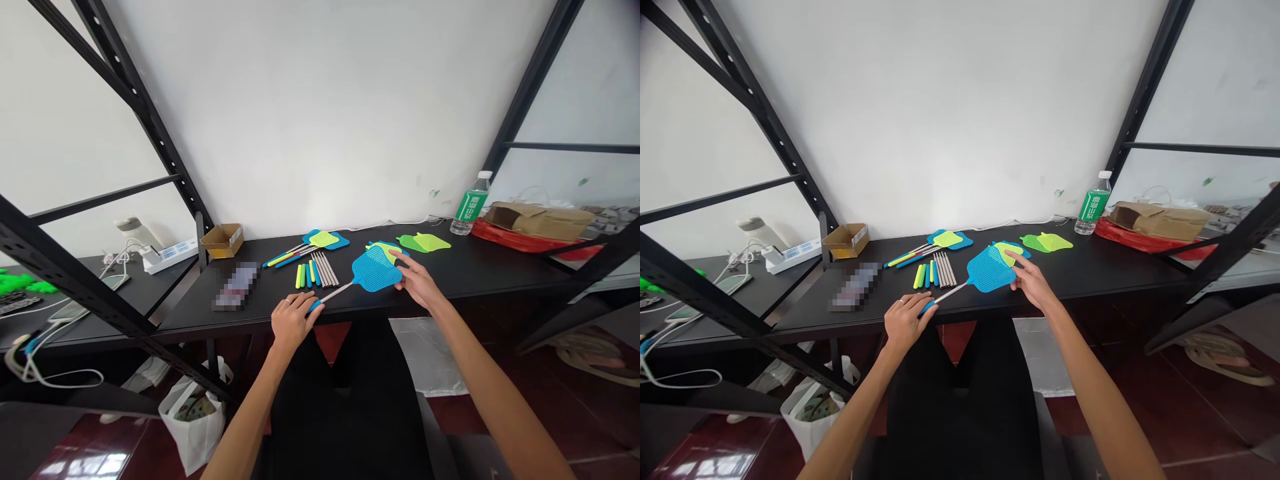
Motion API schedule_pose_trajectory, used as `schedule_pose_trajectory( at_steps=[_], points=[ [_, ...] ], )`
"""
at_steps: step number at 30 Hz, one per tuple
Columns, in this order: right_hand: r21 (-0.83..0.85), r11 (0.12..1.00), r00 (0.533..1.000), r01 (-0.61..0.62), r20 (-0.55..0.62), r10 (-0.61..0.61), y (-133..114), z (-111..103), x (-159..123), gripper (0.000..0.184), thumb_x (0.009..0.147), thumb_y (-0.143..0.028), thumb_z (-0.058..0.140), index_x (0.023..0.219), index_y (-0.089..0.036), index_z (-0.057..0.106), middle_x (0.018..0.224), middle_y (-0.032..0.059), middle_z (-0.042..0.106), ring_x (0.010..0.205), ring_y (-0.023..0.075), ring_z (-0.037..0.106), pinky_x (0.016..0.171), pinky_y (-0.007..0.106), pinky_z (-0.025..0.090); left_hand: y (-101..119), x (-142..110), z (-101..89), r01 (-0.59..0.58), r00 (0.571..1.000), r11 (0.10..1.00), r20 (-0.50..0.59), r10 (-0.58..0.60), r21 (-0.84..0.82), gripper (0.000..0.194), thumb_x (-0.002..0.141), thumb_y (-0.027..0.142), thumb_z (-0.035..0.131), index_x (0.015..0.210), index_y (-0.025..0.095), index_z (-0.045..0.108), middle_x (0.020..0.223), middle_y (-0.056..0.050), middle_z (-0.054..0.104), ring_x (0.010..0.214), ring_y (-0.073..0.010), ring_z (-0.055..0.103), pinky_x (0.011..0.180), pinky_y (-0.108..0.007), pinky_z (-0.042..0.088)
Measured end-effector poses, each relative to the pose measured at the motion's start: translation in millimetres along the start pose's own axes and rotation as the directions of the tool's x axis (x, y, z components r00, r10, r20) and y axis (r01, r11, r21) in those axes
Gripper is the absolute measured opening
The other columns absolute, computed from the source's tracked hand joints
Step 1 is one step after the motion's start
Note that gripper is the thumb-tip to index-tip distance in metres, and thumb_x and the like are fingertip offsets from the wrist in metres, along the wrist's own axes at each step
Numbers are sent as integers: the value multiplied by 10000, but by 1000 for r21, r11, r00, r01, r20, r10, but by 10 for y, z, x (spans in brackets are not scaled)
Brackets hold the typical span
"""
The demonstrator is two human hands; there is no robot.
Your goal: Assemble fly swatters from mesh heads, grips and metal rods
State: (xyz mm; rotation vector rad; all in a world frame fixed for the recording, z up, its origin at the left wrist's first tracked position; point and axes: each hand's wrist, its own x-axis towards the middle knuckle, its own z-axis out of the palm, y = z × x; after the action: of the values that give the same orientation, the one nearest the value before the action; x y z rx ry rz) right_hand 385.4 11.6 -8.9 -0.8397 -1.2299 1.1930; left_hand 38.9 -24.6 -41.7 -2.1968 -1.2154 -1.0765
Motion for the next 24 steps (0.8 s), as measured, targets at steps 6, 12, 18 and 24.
schedule_pose_trajectory(
  at_steps=[6,12,18,24],
  points=[
    [-58,998,999,13,47,-10,4,1,4,511,810,-372,726,1300,-268,629,801,9,605,594,114,468,540,282,394,-9,-5,7,-7,1000,1000,-3,7,-1,203,938,394,611,1029,270,744,1105,-5,751,954,-197,676,745,-323,466],
    [-61,997,999,46,4,-46,35,6,23,457,747,-358,787,1183,-258,693,910,31,648,624,116,496,550,282,388,-11,-8,7,-1,1000,1000,8,1,-10,222,950,400,586,1031,268,746,1112,-19,749,967,-213,675,752,-334,473],
    [-68,997,994,46,-93,-52,36,17,23,341,724,-425,802,1001,-233,752,991,66,644,772,169,572,609,295,454,-14,-8,10,0,1000,1000,4,0,-6,236,953,409,577,1032,273,752,1107,-23,750,964,-209,677,741,-331,475],
    [-88,995,982,42,-179,-57,44,44,41,315,679,-464,838,819,-201,735,868,49,638,776,168,563,667,295,472,-6,-7,9,-4,1000,1000,9,4,-2,216,945,401,597,1022,279,757,1110,-12,749,972,-206,676,742,-334,470]
  ],
)
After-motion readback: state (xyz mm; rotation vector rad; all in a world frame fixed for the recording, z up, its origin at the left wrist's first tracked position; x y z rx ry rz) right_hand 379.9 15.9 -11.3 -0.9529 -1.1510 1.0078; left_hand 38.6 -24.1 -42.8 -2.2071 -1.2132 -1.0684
